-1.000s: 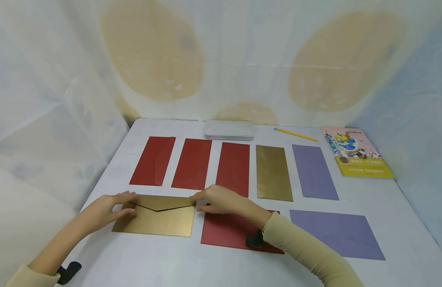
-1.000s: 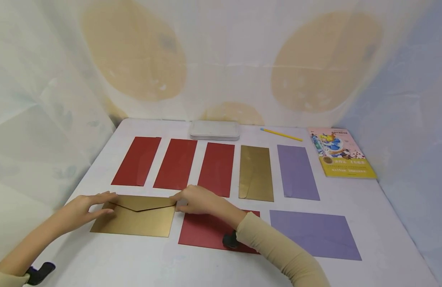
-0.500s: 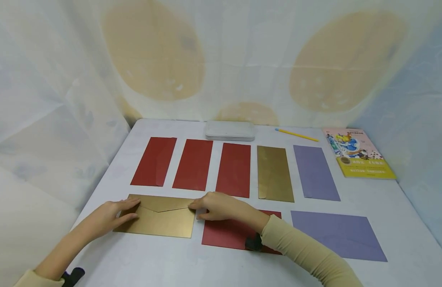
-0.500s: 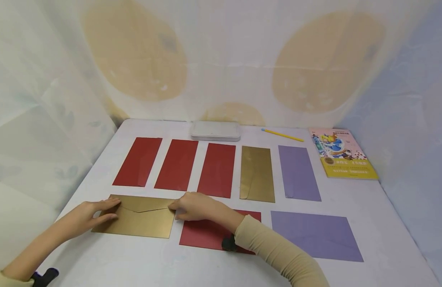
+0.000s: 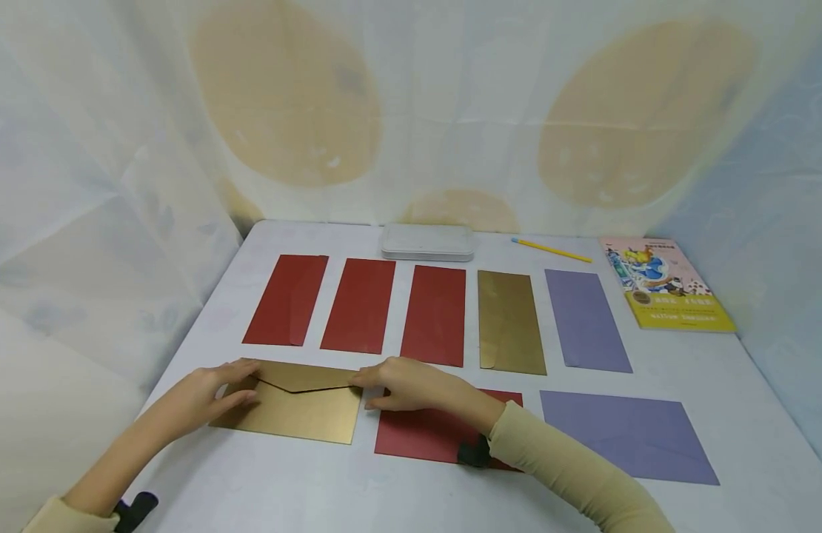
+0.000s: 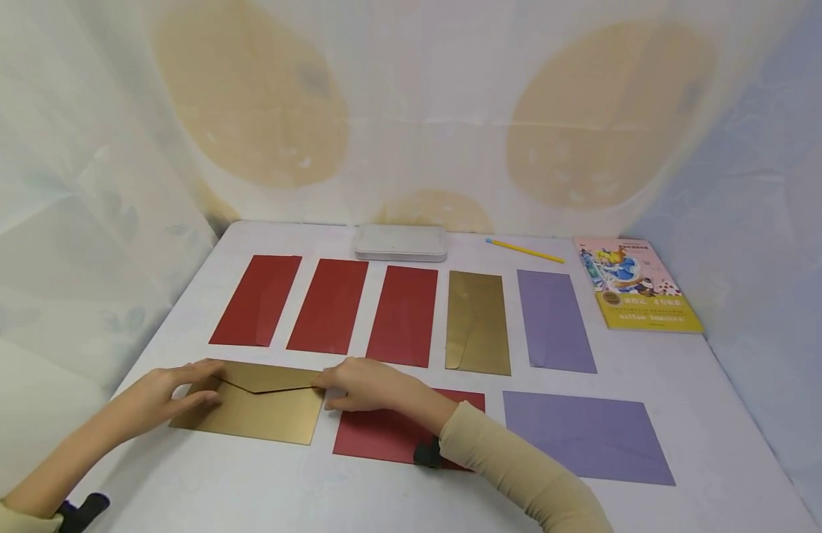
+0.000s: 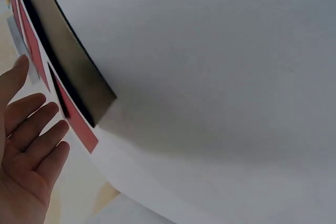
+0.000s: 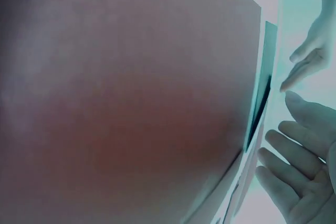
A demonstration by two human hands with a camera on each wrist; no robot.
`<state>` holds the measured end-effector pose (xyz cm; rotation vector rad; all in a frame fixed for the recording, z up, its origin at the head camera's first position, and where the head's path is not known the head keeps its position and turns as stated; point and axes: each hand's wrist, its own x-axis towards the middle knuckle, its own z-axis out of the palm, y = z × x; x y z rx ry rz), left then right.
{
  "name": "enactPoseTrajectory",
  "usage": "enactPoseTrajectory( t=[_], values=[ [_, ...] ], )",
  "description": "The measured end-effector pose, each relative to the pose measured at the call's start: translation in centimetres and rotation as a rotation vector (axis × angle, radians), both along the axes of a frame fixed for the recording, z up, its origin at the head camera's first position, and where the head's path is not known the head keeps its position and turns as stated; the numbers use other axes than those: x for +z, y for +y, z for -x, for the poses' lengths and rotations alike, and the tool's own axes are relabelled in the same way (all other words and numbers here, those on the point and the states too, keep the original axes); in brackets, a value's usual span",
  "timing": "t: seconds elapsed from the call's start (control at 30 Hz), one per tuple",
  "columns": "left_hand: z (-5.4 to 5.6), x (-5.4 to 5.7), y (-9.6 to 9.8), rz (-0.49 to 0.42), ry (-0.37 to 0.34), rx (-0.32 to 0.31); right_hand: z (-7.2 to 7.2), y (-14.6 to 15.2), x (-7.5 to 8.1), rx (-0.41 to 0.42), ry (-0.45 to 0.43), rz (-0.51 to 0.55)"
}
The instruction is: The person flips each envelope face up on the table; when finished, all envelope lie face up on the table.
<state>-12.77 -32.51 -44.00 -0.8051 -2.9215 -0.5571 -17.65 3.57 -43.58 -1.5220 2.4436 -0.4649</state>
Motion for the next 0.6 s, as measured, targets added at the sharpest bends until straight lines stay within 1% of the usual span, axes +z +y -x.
enactPoseTrajectory(
  t=[0.13,0.3,0.43,0.5,0.6],
  values=[
    [0.3,0.0,0.5,-0.032,0.051,-0.014,0.1,0.7,0.3,-0.008,-0.011,0.064],
    [0.8,-0.3,2.1,-0.069,0.103,-0.045,0.1,2.0,0.8,-0.016,-0.029,0.121],
    [0.9,0.0,3.8,-0.095,0.099,-0.062,-0.2,3.2,0.9,-0.035,-0.046,0.158],
    [0.9,0.1,4.7,-0.115,0.095,-0.083,-0.4,4.0,1.0,-0.056,-0.064,0.175],
    [1.1,0.4,6.2,-0.159,0.066,-0.106,-0.7,5.2,1.0,-0.099,-0.084,0.194]
  ],
)
